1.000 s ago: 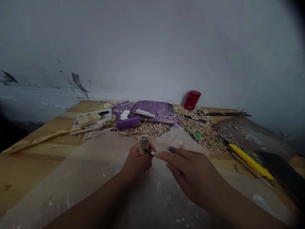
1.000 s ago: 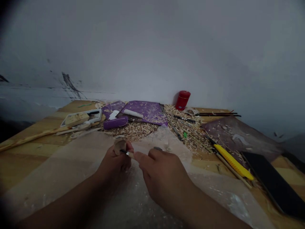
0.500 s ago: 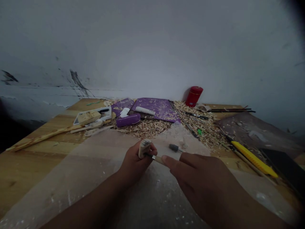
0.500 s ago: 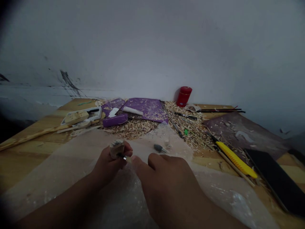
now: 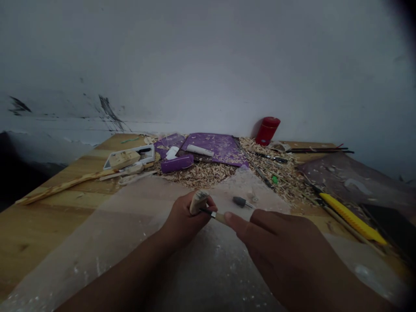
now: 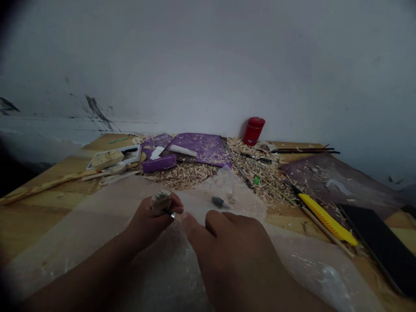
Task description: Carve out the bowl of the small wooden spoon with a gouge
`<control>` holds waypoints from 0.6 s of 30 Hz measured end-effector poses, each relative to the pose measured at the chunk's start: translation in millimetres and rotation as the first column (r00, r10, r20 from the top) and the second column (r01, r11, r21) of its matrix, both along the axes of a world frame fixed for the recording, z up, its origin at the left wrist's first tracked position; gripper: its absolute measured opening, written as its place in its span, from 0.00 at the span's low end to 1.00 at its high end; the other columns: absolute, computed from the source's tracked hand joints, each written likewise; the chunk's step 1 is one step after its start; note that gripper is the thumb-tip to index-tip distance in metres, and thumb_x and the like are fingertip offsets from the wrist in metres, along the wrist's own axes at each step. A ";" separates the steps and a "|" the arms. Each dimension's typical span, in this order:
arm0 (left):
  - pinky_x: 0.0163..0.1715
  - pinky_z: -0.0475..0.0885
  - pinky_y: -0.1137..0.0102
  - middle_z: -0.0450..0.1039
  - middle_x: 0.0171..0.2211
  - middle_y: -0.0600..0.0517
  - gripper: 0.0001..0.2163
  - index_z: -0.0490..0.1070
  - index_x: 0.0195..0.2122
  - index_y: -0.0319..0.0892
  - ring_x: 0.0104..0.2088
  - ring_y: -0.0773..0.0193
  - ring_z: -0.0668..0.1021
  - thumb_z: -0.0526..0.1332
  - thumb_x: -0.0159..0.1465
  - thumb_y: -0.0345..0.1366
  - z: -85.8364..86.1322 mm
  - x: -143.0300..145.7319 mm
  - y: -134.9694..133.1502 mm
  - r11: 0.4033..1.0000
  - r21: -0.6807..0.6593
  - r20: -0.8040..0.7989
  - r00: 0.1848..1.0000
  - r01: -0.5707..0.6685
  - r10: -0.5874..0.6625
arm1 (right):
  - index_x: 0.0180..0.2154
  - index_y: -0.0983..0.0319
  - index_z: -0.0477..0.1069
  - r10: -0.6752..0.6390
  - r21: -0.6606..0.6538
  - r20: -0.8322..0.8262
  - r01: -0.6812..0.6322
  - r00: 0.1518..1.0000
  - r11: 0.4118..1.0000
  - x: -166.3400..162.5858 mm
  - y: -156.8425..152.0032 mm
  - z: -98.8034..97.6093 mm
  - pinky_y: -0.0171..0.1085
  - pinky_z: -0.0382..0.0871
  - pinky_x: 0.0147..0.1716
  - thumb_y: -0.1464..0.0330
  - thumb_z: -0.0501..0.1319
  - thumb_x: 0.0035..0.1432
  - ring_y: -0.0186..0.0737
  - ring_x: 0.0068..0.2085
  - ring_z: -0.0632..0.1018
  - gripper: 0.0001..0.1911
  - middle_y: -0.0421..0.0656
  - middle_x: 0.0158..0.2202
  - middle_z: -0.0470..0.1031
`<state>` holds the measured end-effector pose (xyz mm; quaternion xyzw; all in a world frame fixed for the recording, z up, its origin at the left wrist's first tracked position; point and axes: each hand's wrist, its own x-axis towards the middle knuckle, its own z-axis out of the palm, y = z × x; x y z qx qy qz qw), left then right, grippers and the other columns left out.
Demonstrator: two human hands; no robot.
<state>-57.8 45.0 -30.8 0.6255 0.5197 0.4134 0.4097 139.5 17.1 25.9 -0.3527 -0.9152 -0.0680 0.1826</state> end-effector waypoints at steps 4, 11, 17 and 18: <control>0.25 0.63 0.75 0.67 0.22 0.56 0.02 0.68 0.26 0.40 0.24 0.70 0.68 0.58 0.51 0.28 -2.3 -0.2 -0.7 1.000 -0.017 0.014 1.000 0.019 -0.018 | 0.49 0.57 0.61 -0.010 -0.001 0.028 0.010 1.000 1.000 -1.5 -1.1 -5.1 0.36 0.46 0.20 0.73 0.52 0.52 0.35 0.21 0.65 0.21 0.35 0.22 0.63; 0.26 0.62 0.76 0.66 0.22 0.57 0.03 0.67 0.26 0.40 0.24 0.71 0.67 0.58 0.50 0.28 -3.5 0.2 0.4 0.995 -0.032 0.009 0.996 0.094 -0.094 | 0.46 0.55 0.63 -0.027 0.002 0.078 0.027 0.997 1.000 0.1 -2.3 -5.1 0.36 0.47 0.21 0.71 0.54 0.51 0.35 0.21 0.66 0.19 0.35 0.22 0.63; 0.20 0.56 0.78 0.57 0.17 0.61 0.07 0.60 0.20 0.40 0.19 0.74 0.59 0.61 0.47 0.31 4.5 2.9 0.4 0.989 -0.081 -0.041 0.991 0.125 -0.129 | 0.45 0.56 0.64 -0.003 0.003 0.098 0.003 0.995 1.000 0.8 -0.7 -3.0 0.36 0.47 0.21 0.74 0.52 0.49 0.34 0.21 0.66 0.20 0.35 0.22 0.64; 0.19 0.55 0.78 0.56 0.16 0.61 0.08 0.59 0.20 0.40 0.19 0.74 0.58 0.61 0.46 0.31 5.6 4.2 -0.2 0.988 -0.092 -0.047 0.991 0.122 -0.127 | 0.46 0.57 0.64 0.009 0.012 0.110 -0.010 0.994 1.000 0.2 -1.1 -3.3 0.36 0.46 0.20 0.74 0.53 0.48 0.34 0.21 0.66 0.21 0.35 0.21 0.65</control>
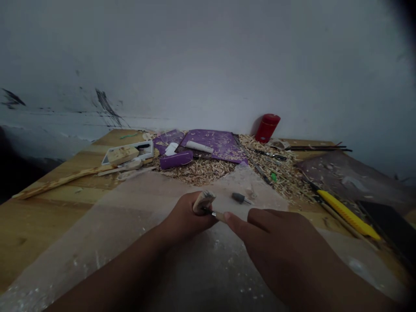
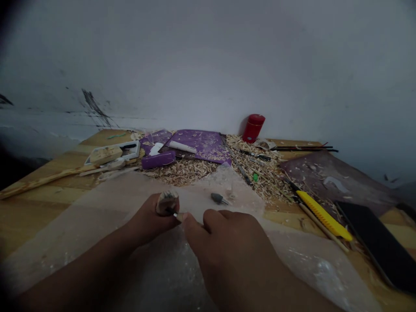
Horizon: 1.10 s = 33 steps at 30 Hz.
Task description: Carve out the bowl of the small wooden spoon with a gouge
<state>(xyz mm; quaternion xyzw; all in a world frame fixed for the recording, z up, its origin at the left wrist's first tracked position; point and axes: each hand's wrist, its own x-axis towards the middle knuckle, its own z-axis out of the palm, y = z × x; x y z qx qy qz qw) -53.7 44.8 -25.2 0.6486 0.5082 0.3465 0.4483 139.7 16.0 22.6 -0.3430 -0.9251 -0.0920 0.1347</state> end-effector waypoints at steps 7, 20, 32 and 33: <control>0.18 0.53 0.78 0.54 0.15 0.61 0.08 0.56 0.17 0.41 0.18 0.75 0.57 0.56 0.42 0.24 4.7 8.2 -5.5 0.990 -0.026 -0.006 0.991 -0.136 0.136 | 0.48 0.64 0.62 0.060 0.001 0.001 -0.060 0.998 0.998 -5.3 -1.5 -3.9 0.36 0.46 0.20 0.76 0.51 0.48 0.35 0.20 0.66 0.22 0.37 0.21 0.66; 0.17 0.55 0.77 0.56 0.16 0.61 0.09 0.56 0.20 0.41 0.19 0.74 0.59 0.58 0.41 0.26 -1.8 14.4 -5.2 0.937 -0.087 0.018 0.940 -0.337 0.340 | 0.50 0.67 0.59 0.008 -0.008 -0.066 -0.009 0.998 1.000 -15.0 -0.4 -31.5 0.35 0.48 0.21 0.76 0.50 0.51 0.37 0.23 0.68 0.22 0.41 0.23 0.67; 0.12 0.55 0.79 0.56 0.11 0.65 0.11 0.55 0.25 0.43 0.10 0.76 0.59 0.58 0.45 0.27 1.9 18.1 -9.8 0.938 -0.207 0.319 0.887 -0.278 0.333 | 0.50 0.66 0.62 -0.005 -0.086 -0.326 -0.025 0.945 0.996 -23.1 4.5 -41.5 0.34 0.58 0.22 0.75 0.46 0.57 0.37 0.24 0.68 0.19 0.42 0.24 0.68; 0.11 0.54 0.79 0.55 0.10 0.65 0.11 0.55 0.25 0.43 0.10 0.76 0.58 0.59 0.46 0.29 2.5 17.6 -10.6 0.945 -0.226 0.374 0.874 -0.238 0.310 | 0.50 0.65 0.62 -0.004 -0.161 -0.405 -0.067 0.914 0.985 -22.2 6.5 -38.7 0.34 0.60 0.24 0.75 0.47 0.58 0.36 0.25 0.69 0.18 0.42 0.25 0.69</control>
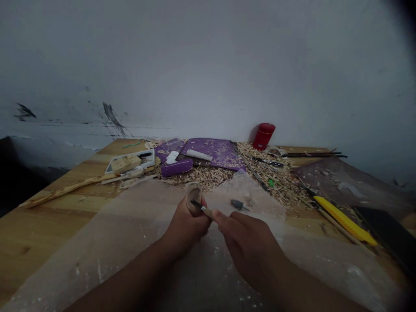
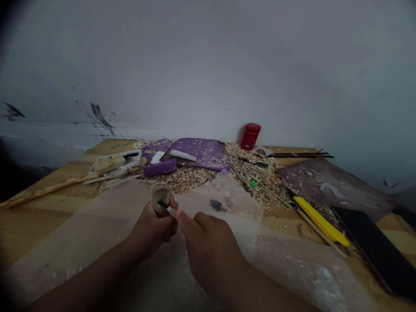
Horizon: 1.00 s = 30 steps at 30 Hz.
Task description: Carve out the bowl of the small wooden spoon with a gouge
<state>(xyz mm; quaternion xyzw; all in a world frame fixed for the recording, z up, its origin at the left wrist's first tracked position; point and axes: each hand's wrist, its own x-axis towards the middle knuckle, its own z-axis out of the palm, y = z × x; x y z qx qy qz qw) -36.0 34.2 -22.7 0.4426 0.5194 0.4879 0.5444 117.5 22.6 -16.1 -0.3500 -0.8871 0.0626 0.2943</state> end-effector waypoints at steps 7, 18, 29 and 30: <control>0.09 0.53 0.79 0.55 0.12 0.65 0.13 0.55 0.26 0.43 0.09 0.77 0.56 0.62 0.47 0.32 -1.8 -6.9 -3.3 0.987 -0.031 0.197 0.969 0.160 -0.151 | 0.48 0.56 0.66 0.061 -0.246 -0.186 -0.106 0.981 0.963 16.0 9.8 27.8 0.31 0.63 0.29 0.74 0.51 0.58 0.31 0.29 0.72 0.17 0.38 0.30 0.72; 0.15 0.51 0.79 0.54 0.14 0.63 0.14 0.55 0.23 0.41 0.15 0.78 0.56 0.64 0.44 0.30 4.4 -17.4 -0.3 0.925 -0.007 -0.051 0.924 0.379 -0.379 | 0.46 0.57 0.67 0.064 -0.142 0.144 -0.044 0.988 0.989 23.6 0.6 40.9 0.32 0.55 0.23 0.75 0.50 0.56 0.33 0.24 0.68 0.17 0.38 0.23 0.67; 0.15 0.53 0.78 0.59 0.13 0.62 0.22 0.53 0.20 0.42 0.15 0.77 0.59 0.71 0.35 0.33 -1.3 -8.1 -3.4 0.973 -0.048 0.037 0.974 0.225 -0.223 | 0.46 0.61 0.65 0.055 0.004 0.187 -0.057 0.981 0.998 18.4 -3.1 28.1 0.34 0.50 0.21 0.75 0.47 0.57 0.34 0.21 0.66 0.17 0.38 0.21 0.65; 0.15 0.54 0.78 0.59 0.13 0.63 0.23 0.53 0.21 0.42 0.14 0.77 0.59 0.71 0.35 0.34 -2.2 -7.9 -2.7 0.977 -0.049 0.071 0.977 0.206 -0.202 | 0.47 0.62 0.65 0.051 0.022 0.181 -0.056 0.982 0.998 16.6 -3.1 25.5 0.34 0.50 0.21 0.76 0.46 0.57 0.35 0.22 0.66 0.18 0.38 0.22 0.66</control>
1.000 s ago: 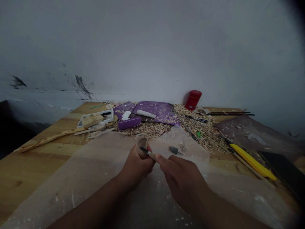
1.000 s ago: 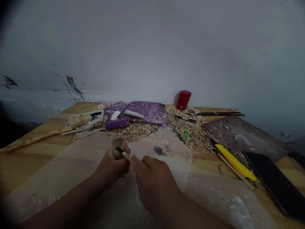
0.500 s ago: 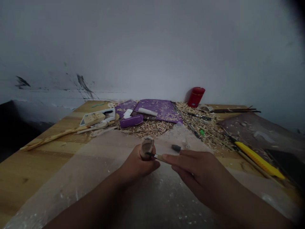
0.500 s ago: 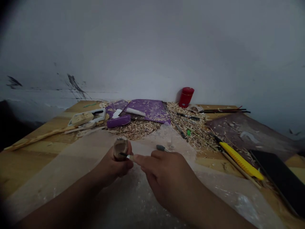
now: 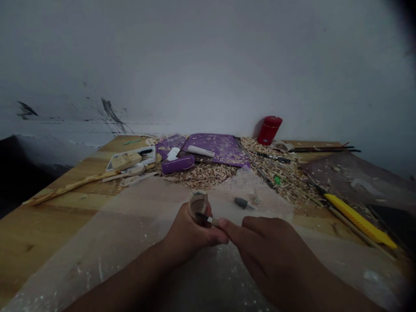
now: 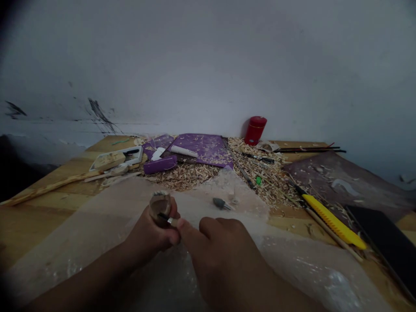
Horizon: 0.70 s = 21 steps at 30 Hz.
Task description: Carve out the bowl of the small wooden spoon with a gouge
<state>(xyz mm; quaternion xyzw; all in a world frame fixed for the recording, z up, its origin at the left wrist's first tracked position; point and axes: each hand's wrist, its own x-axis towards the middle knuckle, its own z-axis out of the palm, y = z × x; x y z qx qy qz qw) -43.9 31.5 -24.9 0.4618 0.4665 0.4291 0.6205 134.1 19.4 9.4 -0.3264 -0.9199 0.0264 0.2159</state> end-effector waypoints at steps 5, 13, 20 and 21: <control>0.12 0.53 0.79 0.59 0.12 0.64 0.25 0.53 0.21 0.43 0.12 0.78 0.59 0.72 0.31 0.37 -4.1 1.2 3.6 0.997 -0.008 0.049 0.996 -0.080 0.080 | 0.45 0.66 0.66 -0.022 -0.023 -0.039 0.021 0.999 1.000 -8.8 -1.1 -11.0 0.34 0.53 0.21 0.74 0.46 0.57 0.36 0.23 0.67 0.16 0.41 0.22 0.66; 0.06 0.52 0.79 0.56 0.11 0.64 0.20 0.51 0.23 0.44 0.08 0.75 0.58 0.67 0.43 0.39 -9.0 8.4 1.0 0.988 -0.046 0.204 0.967 -0.147 0.153 | 0.45 0.68 0.67 -0.047 0.095 -0.236 0.071 0.971 0.993 -25.5 -6.3 -29.4 0.34 0.56 0.19 0.74 0.46 0.59 0.36 0.20 0.66 0.17 0.42 0.21 0.66; 0.06 0.52 0.80 0.54 0.09 0.64 0.16 0.54 0.24 0.43 0.08 0.77 0.54 0.65 0.47 0.41 -12.3 8.0 3.9 0.997 -0.041 0.280 0.957 -0.068 0.077 | 0.44 0.56 0.70 -0.296 -0.563 -0.490 -0.038 0.820 0.826 -25.3 8.4 -24.1 0.32 0.68 0.30 0.71 0.51 0.57 0.35 0.32 0.75 0.15 0.38 0.30 0.75; 0.06 0.52 0.79 0.54 0.08 0.64 0.16 0.55 0.23 0.43 0.08 0.76 0.55 0.65 0.47 0.41 -11.5 6.2 4.1 0.998 -0.022 0.257 0.965 -0.054 0.058 | 0.44 0.56 0.70 -0.321 -0.580 -0.495 -0.031 0.807 0.814 -22.0 10.9 -21.1 0.32 0.68 0.29 0.70 0.52 0.57 0.35 0.32 0.75 0.14 0.38 0.30 0.75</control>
